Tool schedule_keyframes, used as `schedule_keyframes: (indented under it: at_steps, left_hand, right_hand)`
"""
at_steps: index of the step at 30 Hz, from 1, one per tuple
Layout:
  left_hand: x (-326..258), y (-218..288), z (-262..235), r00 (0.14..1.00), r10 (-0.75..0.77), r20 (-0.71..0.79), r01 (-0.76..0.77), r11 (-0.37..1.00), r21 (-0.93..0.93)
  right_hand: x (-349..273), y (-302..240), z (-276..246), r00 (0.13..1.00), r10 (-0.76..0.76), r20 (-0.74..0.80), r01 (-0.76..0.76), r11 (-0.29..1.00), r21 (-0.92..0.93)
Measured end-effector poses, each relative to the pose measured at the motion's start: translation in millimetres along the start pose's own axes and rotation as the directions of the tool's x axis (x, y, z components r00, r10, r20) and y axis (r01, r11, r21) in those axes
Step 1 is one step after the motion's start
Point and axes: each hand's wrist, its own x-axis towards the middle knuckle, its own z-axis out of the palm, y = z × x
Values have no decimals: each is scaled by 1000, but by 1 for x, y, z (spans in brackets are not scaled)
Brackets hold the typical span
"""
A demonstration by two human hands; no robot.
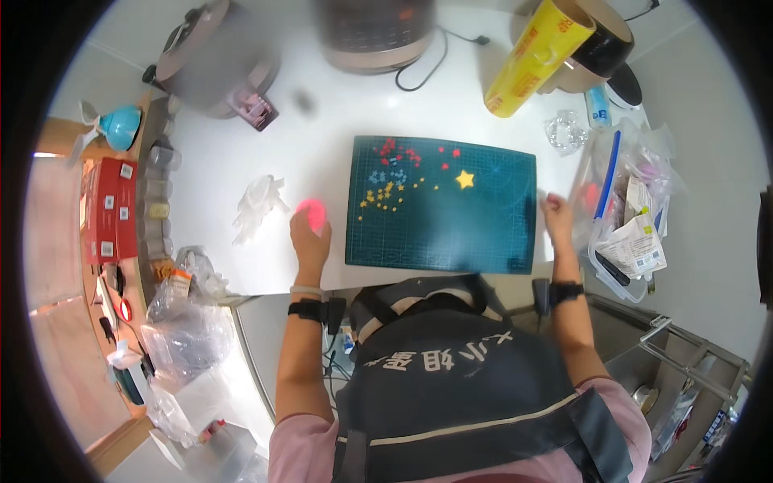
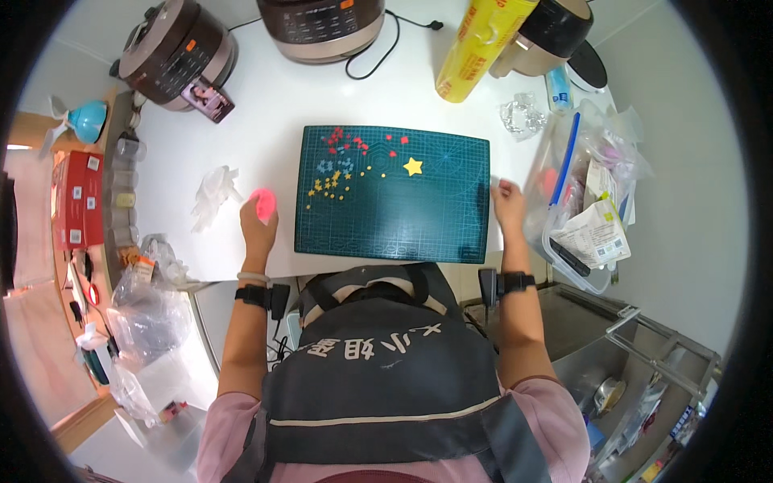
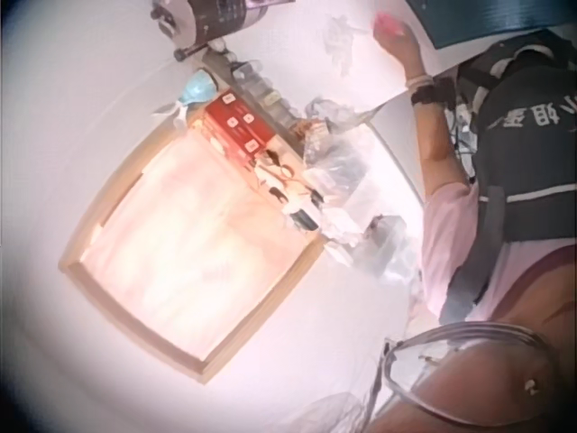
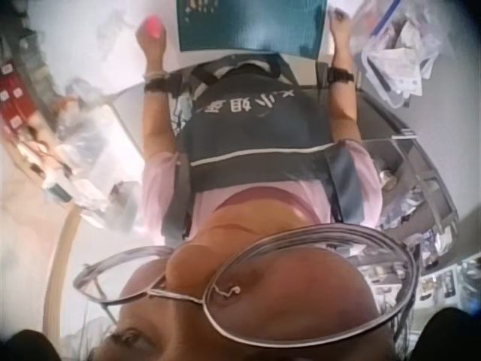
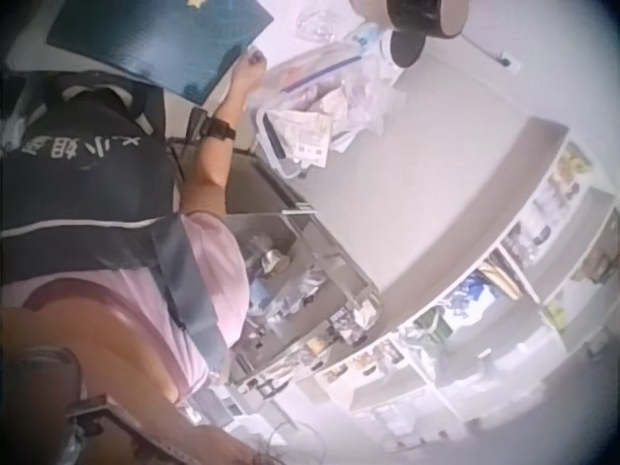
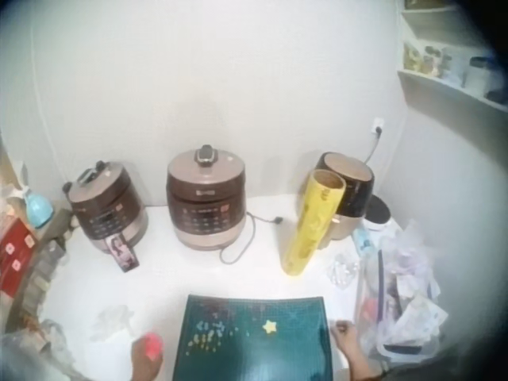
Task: The person unpacks metal candelabra components from plastic packaging, assembles the arms and base of the candelabra by hand, and attaches a pink ornament and small metal chains to the structure.
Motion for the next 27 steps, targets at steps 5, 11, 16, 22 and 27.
schedule_keyframes:
  at_steps: [5, 11, 16, 22, 27]
  left_hand:
    - [-12, 41, -5, 996, -36, 82, 45, 993, -108]
    - [-49, 41, -1, 967, -171, 189, 181, 983, -36]
    - [-61, 43, 20, 899, -360, 250, 377, 926, -21]
    - [-54, 49, 37, 792, -517, 324, 587, 792, -170]
    - [-67, 70, 67, 767, -525, 369, 633, 715, -297]
  right_hand:
    - [125, -9, -7, 933, -83, -352, 53, 994, -93]
    - [188, -41, 14, 917, 28, -399, -198, 898, -393]
    - [228, 12, 19, 962, -38, -269, -89, 891, -444]
    - [237, 41, 24, 883, -138, -448, -21, 943, -333]
    - [209, 24, 27, 785, 170, -596, -108, 984, 140]
